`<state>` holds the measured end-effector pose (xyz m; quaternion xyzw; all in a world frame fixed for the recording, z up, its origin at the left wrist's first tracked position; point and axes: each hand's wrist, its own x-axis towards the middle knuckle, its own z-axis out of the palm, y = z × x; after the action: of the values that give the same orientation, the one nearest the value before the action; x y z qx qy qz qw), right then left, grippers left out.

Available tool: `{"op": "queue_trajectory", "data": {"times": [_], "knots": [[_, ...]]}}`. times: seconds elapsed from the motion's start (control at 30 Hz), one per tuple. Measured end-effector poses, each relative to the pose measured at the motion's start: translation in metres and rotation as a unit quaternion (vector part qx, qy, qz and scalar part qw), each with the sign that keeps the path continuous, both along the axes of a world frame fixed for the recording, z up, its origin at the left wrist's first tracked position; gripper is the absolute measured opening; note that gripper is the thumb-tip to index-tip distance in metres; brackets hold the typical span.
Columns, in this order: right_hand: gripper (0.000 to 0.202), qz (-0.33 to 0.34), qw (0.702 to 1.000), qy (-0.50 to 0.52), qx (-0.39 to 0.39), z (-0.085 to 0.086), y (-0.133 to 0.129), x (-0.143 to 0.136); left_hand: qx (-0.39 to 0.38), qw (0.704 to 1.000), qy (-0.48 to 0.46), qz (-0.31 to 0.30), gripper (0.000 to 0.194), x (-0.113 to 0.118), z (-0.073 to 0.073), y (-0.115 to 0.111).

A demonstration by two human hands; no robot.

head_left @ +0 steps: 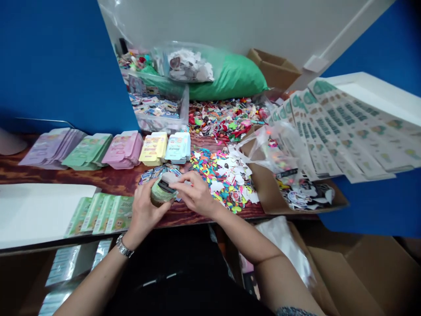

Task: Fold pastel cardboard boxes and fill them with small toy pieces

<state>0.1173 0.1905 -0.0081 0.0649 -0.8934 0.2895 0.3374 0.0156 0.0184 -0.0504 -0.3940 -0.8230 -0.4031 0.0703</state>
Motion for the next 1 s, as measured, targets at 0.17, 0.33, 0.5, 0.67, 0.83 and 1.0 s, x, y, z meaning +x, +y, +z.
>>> {"op": "queue_trajectory", "data": {"times": [0.17, 0.33, 0.5, 0.67, 0.83, 1.0], "knots": [[0.027, -0.113, 0.985, -0.130, -0.022, 0.002, 0.052, 0.039, 0.005, 0.999, -0.028, -0.022, 0.075, -0.001, 0.001, 0.003], [0.042, -0.256, 0.856, -0.430, 0.129, -0.030, 0.094, 0.073, 0.010, 0.996, -0.075, -0.044, 0.071, 0.004, -0.001, 0.009], [0.017, -0.259, 0.900, -0.347, 0.056, -0.051, 0.102, 0.077, 0.008, 0.995, -0.070, -0.066, 0.066, 0.005, -0.006, 0.011], [0.016, -0.250, 0.930, -0.268, -0.025, -0.041, 0.111, 0.072, 0.001, 0.996, -0.070, -0.059, 0.066, 0.002, -0.007, 0.009], [0.025, -0.218, 0.918, -0.258, -0.206, -0.044, 0.110, 0.066, 0.003, 0.996, -0.071, -0.061, 0.065, 0.004, -0.006, 0.006], [0.026, -0.190, 0.920, -0.268, -0.212, -0.040, 0.109, 0.061, 0.003, 0.997, -0.063, -0.054, 0.065, 0.003, -0.007, 0.004]]}}
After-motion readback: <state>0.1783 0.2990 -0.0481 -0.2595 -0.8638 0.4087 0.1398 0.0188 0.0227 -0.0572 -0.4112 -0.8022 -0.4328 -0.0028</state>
